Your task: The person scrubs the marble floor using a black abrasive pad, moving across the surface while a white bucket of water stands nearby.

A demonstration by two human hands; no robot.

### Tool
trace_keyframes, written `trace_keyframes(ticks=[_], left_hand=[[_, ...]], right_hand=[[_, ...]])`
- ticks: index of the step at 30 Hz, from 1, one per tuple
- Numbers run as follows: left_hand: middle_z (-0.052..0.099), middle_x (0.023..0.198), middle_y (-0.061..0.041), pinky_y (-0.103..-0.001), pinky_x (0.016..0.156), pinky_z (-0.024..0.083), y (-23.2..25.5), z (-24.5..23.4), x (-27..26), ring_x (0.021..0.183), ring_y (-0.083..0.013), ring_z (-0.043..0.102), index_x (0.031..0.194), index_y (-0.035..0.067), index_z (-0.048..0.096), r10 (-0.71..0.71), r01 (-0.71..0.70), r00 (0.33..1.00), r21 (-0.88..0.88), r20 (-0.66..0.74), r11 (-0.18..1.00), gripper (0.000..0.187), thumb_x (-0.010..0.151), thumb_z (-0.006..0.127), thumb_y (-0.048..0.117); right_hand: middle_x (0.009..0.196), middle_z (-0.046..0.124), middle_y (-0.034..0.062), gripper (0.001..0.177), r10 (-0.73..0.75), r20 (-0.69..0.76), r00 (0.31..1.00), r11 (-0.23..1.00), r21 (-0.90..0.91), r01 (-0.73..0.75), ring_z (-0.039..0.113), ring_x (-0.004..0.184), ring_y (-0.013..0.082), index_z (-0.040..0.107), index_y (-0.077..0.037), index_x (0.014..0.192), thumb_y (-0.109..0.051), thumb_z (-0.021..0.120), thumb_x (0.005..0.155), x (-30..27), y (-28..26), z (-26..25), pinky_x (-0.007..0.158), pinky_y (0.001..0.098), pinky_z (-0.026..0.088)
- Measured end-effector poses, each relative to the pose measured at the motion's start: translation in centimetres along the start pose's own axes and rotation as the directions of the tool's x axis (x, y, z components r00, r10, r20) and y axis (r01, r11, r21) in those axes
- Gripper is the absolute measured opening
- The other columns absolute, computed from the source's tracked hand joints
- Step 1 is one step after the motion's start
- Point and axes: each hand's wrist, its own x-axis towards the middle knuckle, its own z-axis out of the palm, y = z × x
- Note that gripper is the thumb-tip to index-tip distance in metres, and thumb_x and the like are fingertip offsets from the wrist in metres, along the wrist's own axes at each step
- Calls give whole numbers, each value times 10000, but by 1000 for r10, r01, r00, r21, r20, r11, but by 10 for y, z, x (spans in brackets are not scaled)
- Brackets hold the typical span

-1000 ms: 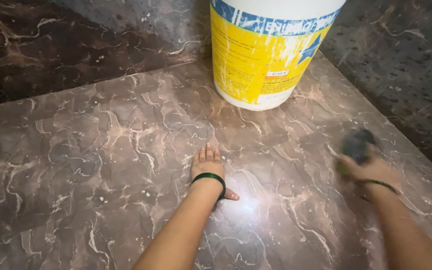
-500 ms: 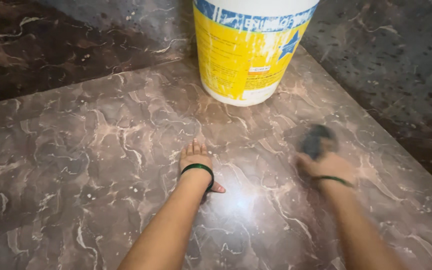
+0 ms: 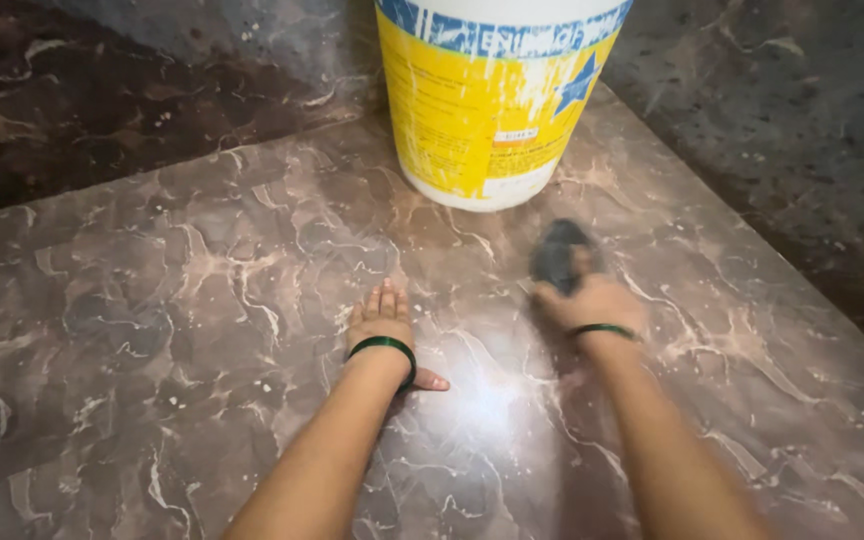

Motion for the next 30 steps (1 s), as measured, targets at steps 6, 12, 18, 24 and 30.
trace_keyframes(ticks=[6, 12, 18, 24, 30], left_hand=[[-79, 1720, -160, -464, 1268, 70, 0, 5, 6, 1590, -291, -7, 1636, 84, -53, 6, -6, 1000, -20, -18, 1000, 1734, 388, 897, 826], [-5, 1718, -132, -476, 1271, 71, -10, 2, -6, 1590, -272, 16, 1632, 79, 18, 70, -74, 995, -69, -65, 995, 1629, 462, 868, 828], [39, 1706, -151, -509, 1275, 29, -57, -4, -28, 1591, -279, 28, 1628, 71, 129, 43, -49, 994, -58, -101, 997, 1475, 563, 867, 777], [-106, 1705, -271, -600, 1228, 15, -122, 5, -81, 1561, -471, -1, 1658, 342, -16, -270, 279, 957, -77, 104, 957, 1476, 561, 846, 823], [-101, 1700, -270, -634, 1226, -38, -130, 13, -90, 1566, -488, -16, 1645, 380, -17, -243, 249, 967, -88, 73, 964, 1405, 595, 774, 877]], right_hand=[[1228, 712, 316, 1207, 335, -62, 940, 935, -104, -340, 717, 1091, 459, 205, -220, 1726, -877, 531, 768, 51, 242, 2, 913, 501, 561], [1246, 711, 318, 1138, 358, -164, 919, 911, -153, -382, 702, 1131, 456, 341, -130, 1657, -852, 537, 799, 21, 256, 1, 944, 486, 556], [1231, 728, 221, 984, 39, -62, 997, 998, -40, -41, 709, 1117, 401, 439, -206, 1575, -778, 594, 789, -22, 18, 8, 934, 472, 566], [1119, 721, 218, 1009, -281, 53, 958, 959, -14, 282, 714, 1012, 382, 286, -285, 1610, -684, 649, 758, -103, -173, 48, 892, 474, 566], [1188, 707, 211, 1025, -300, 100, 949, 949, -73, 307, 696, 1076, 397, 225, -321, 1628, -726, 616, 772, -95, -150, 39, 929, 474, 552]])
